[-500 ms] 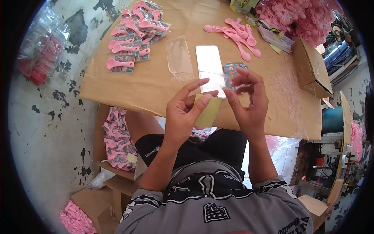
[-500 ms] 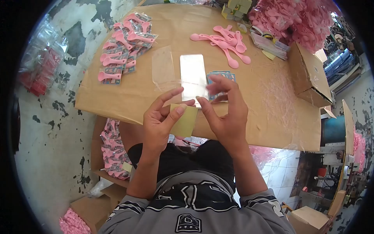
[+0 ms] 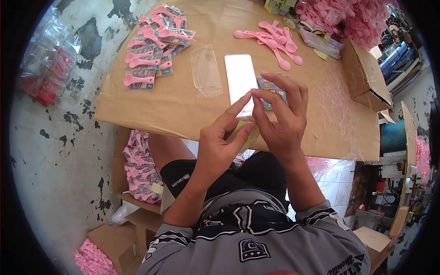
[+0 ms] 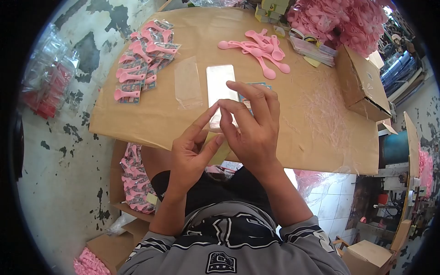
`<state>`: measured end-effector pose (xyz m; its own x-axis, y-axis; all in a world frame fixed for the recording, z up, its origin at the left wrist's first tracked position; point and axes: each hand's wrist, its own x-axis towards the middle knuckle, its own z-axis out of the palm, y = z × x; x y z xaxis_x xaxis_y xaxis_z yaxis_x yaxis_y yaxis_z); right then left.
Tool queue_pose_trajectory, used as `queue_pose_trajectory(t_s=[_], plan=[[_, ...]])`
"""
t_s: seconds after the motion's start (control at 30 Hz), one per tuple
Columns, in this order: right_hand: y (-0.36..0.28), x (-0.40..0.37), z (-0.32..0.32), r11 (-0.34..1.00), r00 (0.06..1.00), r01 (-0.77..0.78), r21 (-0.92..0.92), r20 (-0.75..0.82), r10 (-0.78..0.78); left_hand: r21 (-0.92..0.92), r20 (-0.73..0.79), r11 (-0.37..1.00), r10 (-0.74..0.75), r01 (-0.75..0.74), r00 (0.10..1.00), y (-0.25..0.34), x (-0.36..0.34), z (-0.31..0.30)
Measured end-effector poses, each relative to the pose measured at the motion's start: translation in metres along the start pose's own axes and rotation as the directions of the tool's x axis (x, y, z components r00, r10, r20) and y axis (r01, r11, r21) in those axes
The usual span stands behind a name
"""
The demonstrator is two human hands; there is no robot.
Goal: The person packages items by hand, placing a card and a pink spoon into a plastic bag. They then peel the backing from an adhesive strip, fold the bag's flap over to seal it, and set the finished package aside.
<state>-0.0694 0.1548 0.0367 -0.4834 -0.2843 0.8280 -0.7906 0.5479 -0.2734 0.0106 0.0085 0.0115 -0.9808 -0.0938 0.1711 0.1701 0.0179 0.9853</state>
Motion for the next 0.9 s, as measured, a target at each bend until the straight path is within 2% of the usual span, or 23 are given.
queue_pose_trajectory(t_s=[0.1, 0.2, 0.27, 0.3, 0.37, 0.43, 0.5, 0.6, 0.67, 0.77, 0.9], plan=[[0.002, 0.0, -0.003, 0.997, 0.999, -0.038, 0.064, 0.011, 0.038, 0.041, 0.036, 0.998, 0.048, -0.049, 0.998, 0.006, 0.0, 0.002], [0.009, -0.002, -0.006, 0.944, 0.977, -0.207, 0.257, 0.006, 0.212, -0.04, 0.062, 0.999, 0.015, -0.012, 0.998, 0.005, -0.001, 0.003], [0.026, 0.0, -0.006, 0.803, 0.915, -0.29, 0.521, -0.096, 0.393, -0.121, 0.065, 0.988, -0.086, 0.093, 0.994, 0.002, -0.003, -0.002], [0.034, 0.002, -0.006, 0.704, 0.865, -0.303, 0.642, -0.123, 0.486, -0.202, 0.032, 0.975, -0.091, 0.096, 0.995, 0.003, -0.003, -0.003], [0.04, 0.013, -0.021, 0.482, 0.769, -0.294, 0.825, -0.096, 0.633, -0.358, -0.03, 0.929, -0.11, 0.092, 0.994, 0.004, -0.002, -0.004], [0.05, 0.013, -0.033, 0.329, 0.743, -0.251, 0.91, -0.036, 0.668, -0.417, -0.074, 0.906, -0.114, 0.073, 0.991, -0.002, -0.001, -0.008], [0.057, 0.001, -0.038, 0.262, 0.798, -0.22, 0.939, 0.019, 0.603, -0.457, -0.107, 0.889, -0.099, 0.039, 0.989, -0.01, 0.001, -0.013], [0.039, -0.012, -0.035, 0.23, 0.81, -0.455, 0.86, 0.293, 0.507, -0.49, -0.148, 0.872, -0.061, -0.02, 0.987, -0.016, 0.003, -0.015], [0.025, -0.015, -0.034, 0.286, 0.706, -0.688, 0.668, 0.524, 0.476, -0.514, -0.185, 0.856, -0.055, -0.049, 0.981, -0.012, 0.004, -0.011], [0.002, -0.02, -0.008, 0.453, 0.745, -0.667, 0.592, 0.532, 0.402, -0.536, -0.093, 0.844, -0.094, 0.03, 0.991, -0.016, 0.001, -0.02], [-0.003, -0.02, -0.003, 0.396, 0.694, -0.72, 0.57, 0.599, 0.399, -0.492, -0.114, 0.871, -0.047, -0.016, 0.992, -0.017, 0.002, -0.02]])
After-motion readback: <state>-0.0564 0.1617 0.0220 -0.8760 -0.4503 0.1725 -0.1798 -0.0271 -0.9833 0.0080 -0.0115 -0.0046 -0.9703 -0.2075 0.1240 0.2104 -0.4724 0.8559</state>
